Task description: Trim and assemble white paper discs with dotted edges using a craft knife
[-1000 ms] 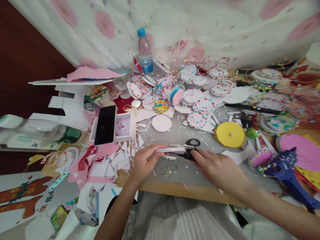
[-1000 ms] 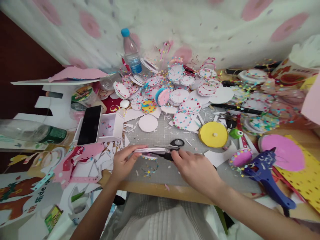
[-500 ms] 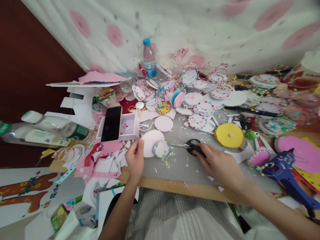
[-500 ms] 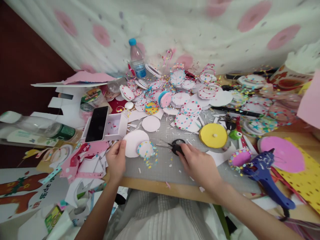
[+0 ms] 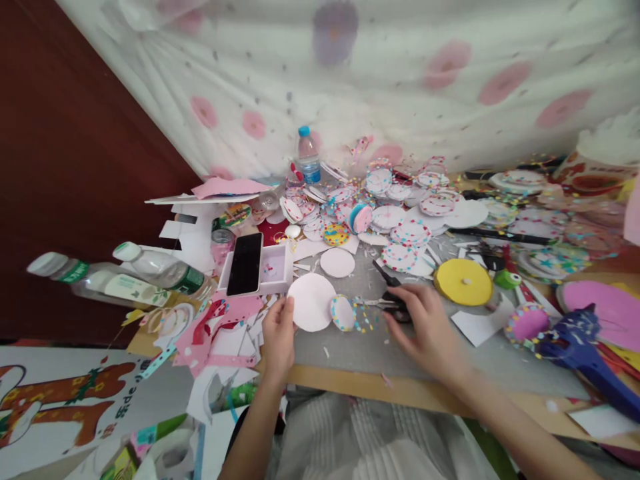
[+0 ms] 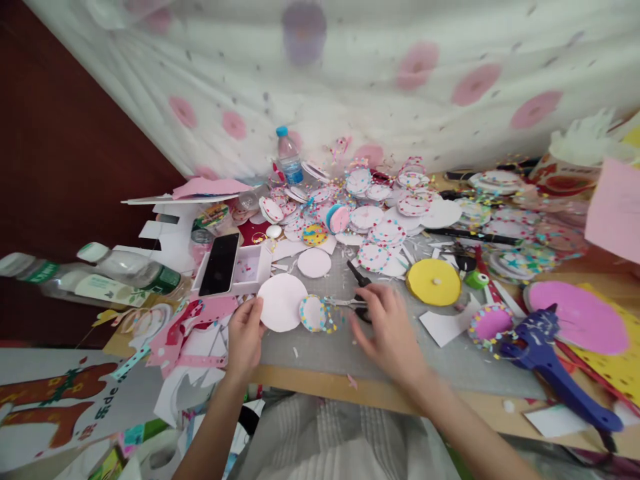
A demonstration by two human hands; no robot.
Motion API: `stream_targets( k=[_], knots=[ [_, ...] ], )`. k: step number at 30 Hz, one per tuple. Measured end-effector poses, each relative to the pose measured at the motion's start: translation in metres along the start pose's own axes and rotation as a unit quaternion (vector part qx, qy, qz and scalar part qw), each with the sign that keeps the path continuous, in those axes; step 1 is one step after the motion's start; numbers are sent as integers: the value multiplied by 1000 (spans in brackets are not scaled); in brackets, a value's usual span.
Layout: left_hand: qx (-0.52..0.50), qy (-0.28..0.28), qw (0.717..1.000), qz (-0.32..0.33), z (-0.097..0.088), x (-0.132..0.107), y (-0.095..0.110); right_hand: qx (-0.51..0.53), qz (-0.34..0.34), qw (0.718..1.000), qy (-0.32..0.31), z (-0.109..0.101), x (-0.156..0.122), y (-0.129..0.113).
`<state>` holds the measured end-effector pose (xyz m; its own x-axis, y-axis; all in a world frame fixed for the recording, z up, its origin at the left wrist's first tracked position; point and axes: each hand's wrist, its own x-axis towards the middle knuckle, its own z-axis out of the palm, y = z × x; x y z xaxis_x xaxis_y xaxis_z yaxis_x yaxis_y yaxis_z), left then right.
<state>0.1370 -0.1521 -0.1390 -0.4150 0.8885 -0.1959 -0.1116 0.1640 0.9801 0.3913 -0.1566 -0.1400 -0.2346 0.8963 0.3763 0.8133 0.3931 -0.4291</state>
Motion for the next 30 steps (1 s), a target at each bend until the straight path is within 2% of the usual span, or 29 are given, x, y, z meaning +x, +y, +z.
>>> stream_targets(
  k=[2, 5, 8, 11, 14, 17, 19, 21, 24, 25, 26, 28, 30],
  knots=[
    [-27, -7, 999, -15, 2, -2, 3, 97, -40, 994, -34, 3, 0, -18],
    [-63, -15, 997, -35, 8, -6, 5, 140, -47, 986, -74, 18, 5, -37],
    [-88, -25, 994, -53, 15, -10, 7, 170, -29, 983, -63, 29, 11, -40],
    [-100, -41, 992, -69, 19, -12, 8, 216, 9, 975, -57, 23, 13, -31],
    [-55, -35, 996, -59, 19, -7, 5, 344, 102, 932, -55, 5, 9, -19],
    [65, -54, 996, -29, 20, 4, -1, 446, 192, 872, -54, -8, 0, -7],
    [162, -94, 982, -5, 22, 10, -3, 490, 227, 840, -59, -13, -4, -2],
    [258, -101, 959, 60, 28, 10, 0, 521, 232, 819, -63, -15, -5, 2],
    [375, -44, 899, 222, 40, 1, 17, 521, 204, 827, -53, -19, 0, 3],
    [394, -38, 881, 258, 45, -5, 26, 512, 192, 836, -43, -21, 3, 3],
    [399, -44, 875, 270, 50, -11, 34, 502, 178, 846, -33, -22, 5, 2],
    [372, -149, 884, 241, 63, -23, 50, 477, 151, 866, -25, -24, 9, 1],
    [337, -275, 885, 167, 74, -30, 60, 452, 119, 883, -36, -25, 11, 1]
  ],
)
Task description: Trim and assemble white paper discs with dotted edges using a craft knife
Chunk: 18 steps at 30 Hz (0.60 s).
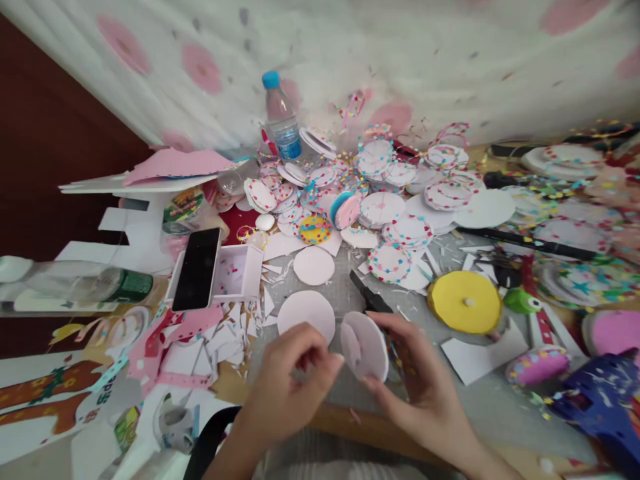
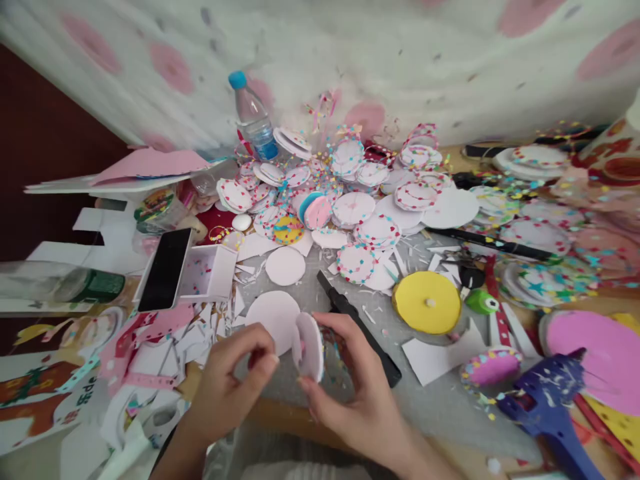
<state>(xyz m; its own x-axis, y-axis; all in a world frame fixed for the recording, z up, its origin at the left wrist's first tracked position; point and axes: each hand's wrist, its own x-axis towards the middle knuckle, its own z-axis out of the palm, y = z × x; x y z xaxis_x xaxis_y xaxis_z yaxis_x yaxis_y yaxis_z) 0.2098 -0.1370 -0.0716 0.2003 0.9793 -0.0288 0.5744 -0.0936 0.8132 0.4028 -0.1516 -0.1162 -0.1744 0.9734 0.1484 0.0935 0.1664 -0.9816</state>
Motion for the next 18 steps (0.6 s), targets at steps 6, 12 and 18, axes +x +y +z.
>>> stream_targets(
  k=[6, 12, 18],
  knots=[
    [-35, -152, 986, -65, 5, 13, 3, -46, -20, 998, -28, -1, -2, -1],
    [109, -176, 978, 19, 3, 7, -6, -139, -79, 987, -28, 10, -4, -2],
    [202, -158, 964, 64, 9, -4, -16, -190, -104, 976, -39, 25, -5, -5]
  ],
)
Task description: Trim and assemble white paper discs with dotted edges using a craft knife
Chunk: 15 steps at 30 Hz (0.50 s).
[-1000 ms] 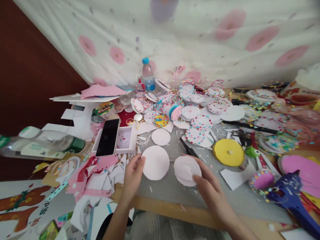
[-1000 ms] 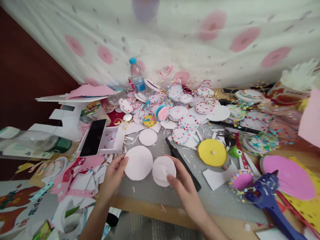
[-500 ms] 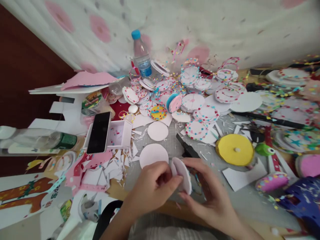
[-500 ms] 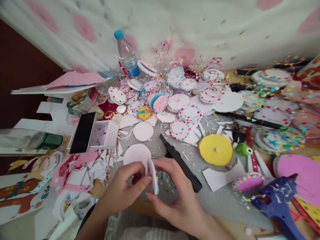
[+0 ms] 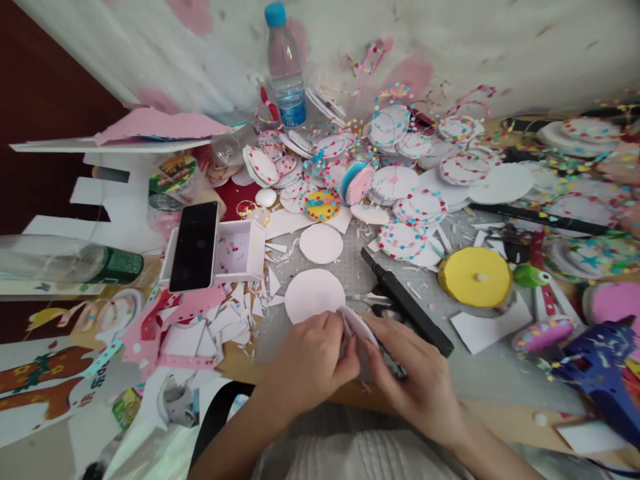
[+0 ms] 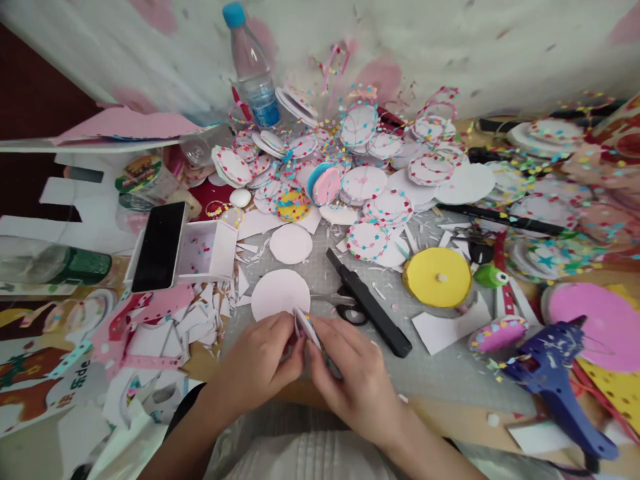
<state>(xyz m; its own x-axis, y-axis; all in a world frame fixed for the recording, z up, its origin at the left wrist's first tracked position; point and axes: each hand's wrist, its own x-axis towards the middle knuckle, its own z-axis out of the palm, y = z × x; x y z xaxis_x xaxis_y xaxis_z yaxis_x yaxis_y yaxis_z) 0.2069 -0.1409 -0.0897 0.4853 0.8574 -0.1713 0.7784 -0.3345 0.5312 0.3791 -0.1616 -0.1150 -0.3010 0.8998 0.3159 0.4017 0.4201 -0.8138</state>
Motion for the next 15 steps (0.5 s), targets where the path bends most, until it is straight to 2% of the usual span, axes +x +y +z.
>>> stream_targets(
  k=[3, 7, 12, 15],
  knots=[
    [-17, 18, 1000, -7, 8, -5, -3, -9, -2, 1000, -4, 4, 0, -3],
    [-137, 56, 988, -51, 12, -11, -3, -7, 0, 1000, 2, 9, 1, -5],
    [-303, 49, 943, -125, 4, -11, -1, 27, 6, 999, -18, 16, 1, -4],
    [-298, 51, 946, -117, 1, -10, -4, 26, 10, 1000, -14, 18, -1, -7]
  ],
)
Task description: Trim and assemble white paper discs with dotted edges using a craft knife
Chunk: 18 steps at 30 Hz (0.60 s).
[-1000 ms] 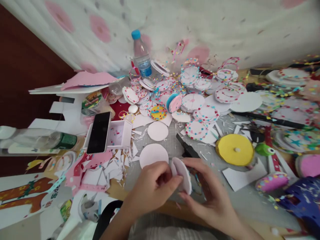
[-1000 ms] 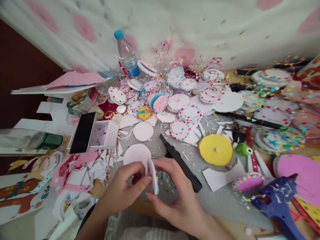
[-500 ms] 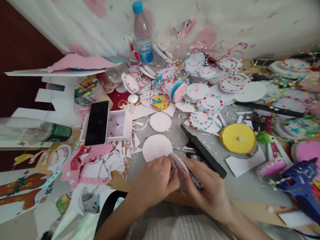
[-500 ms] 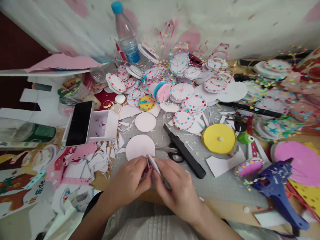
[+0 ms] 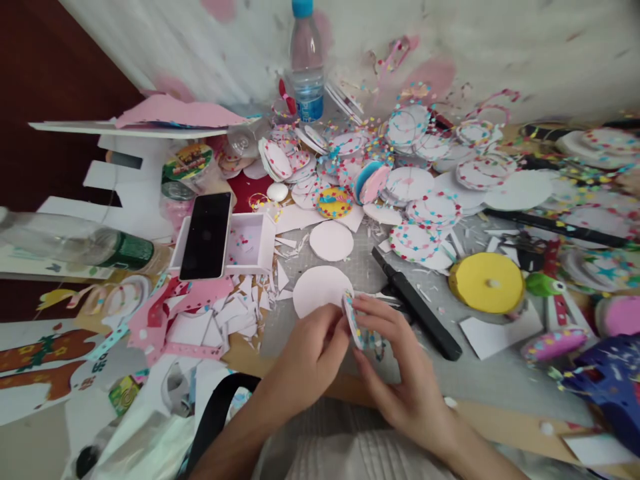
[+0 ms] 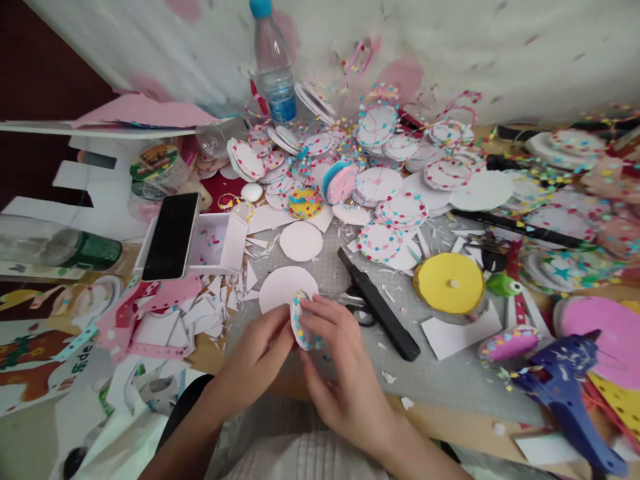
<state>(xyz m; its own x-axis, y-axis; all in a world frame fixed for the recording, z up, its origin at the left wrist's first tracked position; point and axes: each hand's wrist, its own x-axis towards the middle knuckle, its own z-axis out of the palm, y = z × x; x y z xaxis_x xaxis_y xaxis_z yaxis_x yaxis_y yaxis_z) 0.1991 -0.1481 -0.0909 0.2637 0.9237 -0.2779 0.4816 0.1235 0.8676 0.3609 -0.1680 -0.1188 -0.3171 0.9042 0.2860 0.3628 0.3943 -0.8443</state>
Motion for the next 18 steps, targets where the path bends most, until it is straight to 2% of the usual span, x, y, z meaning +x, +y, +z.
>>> stream_targets(
  k=[5, 9, 11, 13, 15, 16, 18],
  knots=[
    [87, 42, 989, 110, 6, 4, -10, -49, 39, 998, 11, -6, -1, -4],
    [159, 75, 960, 218, 17, 4, -17, -83, 61, 995, -18, -14, 5, -1],
    [173, 95, 950, 243, 20, 3, -18, -90, 64, 994, -17, -18, 7, 2],
    [166, 131, 951, 228, 19, 1, -15, -105, 54, 993, -14, -21, 9, 4],
    [139, 150, 961, 186, 15, -2, -10, -138, 33, 990, -13, -23, 10, 4],
    [119, 138, 970, 159, 12, -3, -7, -153, 21, 988, -15, -24, 10, 4],
    [76, 71, 989, 107, 5, -4, 0, -163, -2, 986, -40, -25, 11, 2]
  ],
)
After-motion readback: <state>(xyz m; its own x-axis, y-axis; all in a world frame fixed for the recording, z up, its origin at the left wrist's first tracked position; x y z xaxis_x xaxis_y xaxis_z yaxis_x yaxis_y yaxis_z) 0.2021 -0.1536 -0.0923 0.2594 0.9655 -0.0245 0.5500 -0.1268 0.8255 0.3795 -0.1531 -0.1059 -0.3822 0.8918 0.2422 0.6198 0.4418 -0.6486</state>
